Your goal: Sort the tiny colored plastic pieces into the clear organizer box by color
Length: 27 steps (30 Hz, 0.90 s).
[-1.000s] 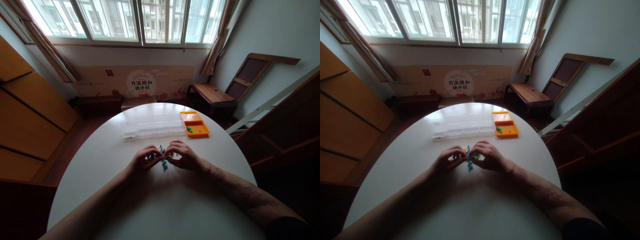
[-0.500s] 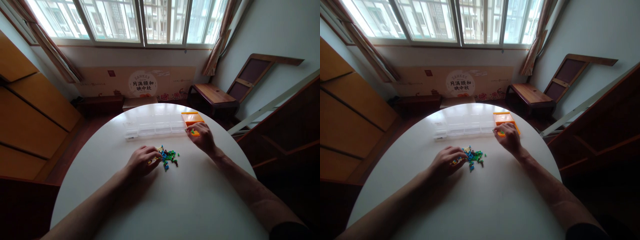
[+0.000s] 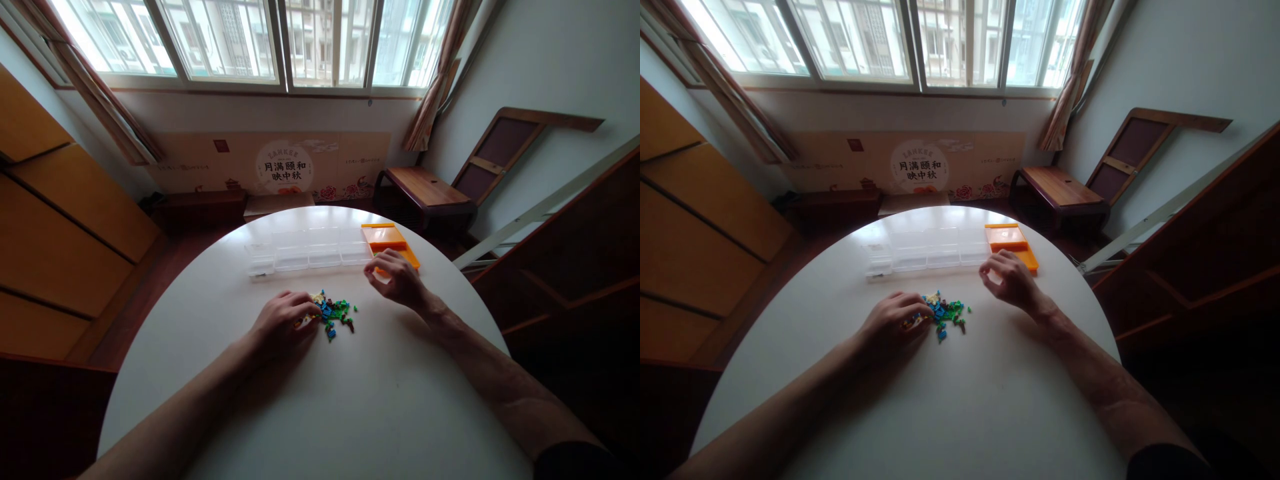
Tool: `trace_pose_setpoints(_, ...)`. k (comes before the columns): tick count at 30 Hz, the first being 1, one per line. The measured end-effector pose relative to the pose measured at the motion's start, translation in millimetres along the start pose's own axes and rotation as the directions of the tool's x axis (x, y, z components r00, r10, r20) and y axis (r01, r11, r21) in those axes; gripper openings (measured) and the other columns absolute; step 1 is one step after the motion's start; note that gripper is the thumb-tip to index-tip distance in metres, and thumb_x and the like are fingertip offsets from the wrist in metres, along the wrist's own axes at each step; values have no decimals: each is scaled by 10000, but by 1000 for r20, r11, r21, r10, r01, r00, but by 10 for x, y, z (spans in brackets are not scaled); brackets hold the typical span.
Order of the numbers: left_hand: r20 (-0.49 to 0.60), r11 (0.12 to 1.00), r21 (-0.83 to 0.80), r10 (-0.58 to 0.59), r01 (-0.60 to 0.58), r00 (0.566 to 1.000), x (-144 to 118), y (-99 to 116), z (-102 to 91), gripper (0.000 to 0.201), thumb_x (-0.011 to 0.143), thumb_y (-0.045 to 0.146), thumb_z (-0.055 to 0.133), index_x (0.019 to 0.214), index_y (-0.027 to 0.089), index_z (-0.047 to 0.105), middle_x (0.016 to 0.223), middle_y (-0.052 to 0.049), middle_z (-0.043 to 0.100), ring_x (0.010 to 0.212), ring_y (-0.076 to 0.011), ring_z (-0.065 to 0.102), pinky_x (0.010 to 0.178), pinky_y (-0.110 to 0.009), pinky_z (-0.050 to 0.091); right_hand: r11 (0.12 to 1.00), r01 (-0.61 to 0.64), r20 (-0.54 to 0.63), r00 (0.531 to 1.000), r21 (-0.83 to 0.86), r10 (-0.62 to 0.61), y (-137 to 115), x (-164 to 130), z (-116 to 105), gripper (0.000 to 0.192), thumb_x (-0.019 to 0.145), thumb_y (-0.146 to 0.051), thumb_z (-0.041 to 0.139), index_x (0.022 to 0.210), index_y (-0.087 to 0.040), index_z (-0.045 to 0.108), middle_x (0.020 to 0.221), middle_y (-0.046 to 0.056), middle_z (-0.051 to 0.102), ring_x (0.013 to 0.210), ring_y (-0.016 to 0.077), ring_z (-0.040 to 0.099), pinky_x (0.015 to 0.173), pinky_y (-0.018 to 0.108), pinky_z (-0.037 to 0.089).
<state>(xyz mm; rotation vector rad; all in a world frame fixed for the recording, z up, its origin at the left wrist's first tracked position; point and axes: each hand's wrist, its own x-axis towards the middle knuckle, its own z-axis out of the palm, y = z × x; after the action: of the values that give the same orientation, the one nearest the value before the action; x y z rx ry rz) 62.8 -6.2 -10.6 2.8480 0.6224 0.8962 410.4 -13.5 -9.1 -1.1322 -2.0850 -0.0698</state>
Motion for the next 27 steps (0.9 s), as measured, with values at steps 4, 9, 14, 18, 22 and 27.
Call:
trace_pose_setpoints(4,11,1000,5,-3,2,1000,48,5,17,73,1014,223,683,999,250,749,983,-11,794,805,-161,712,807,-316,511,963,210,197,950,167,-241,-315,20,11,95,1005,-264,696,915,-240,714,886,33,757,854,220,636,823,371,517)
trace_pose_setpoints(9,-18,1000,-14,7,-7,1000,86,20,25,80,1021,224,679,978,244,743,967,-10,796,785,-159,703,804,-317,516,953,239,222,935,185,-278,-467,15,51,241,966,-455,781,874,-238,727,830,31,738,831,222,636,866,403,476)
trace_pose_setpoints(14,2,1000,-1,-9,9,1000,79,9,30,94,1023,241,678,986,248,764,974,-24,798,797,-160,711,808,-316,524,963,238,213,941,127,-261,-466,-1,135,322,953,-539,789,870,-235,725,812,26,713,825,223,620,889,403,467)
trace_pose_setpoints(18,0,1000,7,-11,11,1000,83,10,34,99,1026,245,672,991,251,765,969,-21,794,800,-157,714,807,-316,527,963,243,211,942,113,-263,-472,-7,174,256,966,-470,780,892,-237,706,838,25,724,832,221,626,909,402,476)
trace_pose_setpoints(22,0,1000,-1,0,0,1000,87,4,37,82,1026,243,677,1000,250,754,982,-19,797,803,-160,715,797,-316,523,956,255,226,932,145,-283,-473,-6,191,190,989,-424,745,934,-247,702,872,23,735,850,219,647,941,409,486)
trace_pose_setpoints(27,11,1000,2,-2,2,1000,91,2,22,83,1024,232,678,1004,252,756,978,-21,797,804,-161,714,804,-316,516,950,267,252,919,164,-302,-463,-12,220,129,996,-379,726,966,-255,704,913,26,743,889,218,661,980,412,495)
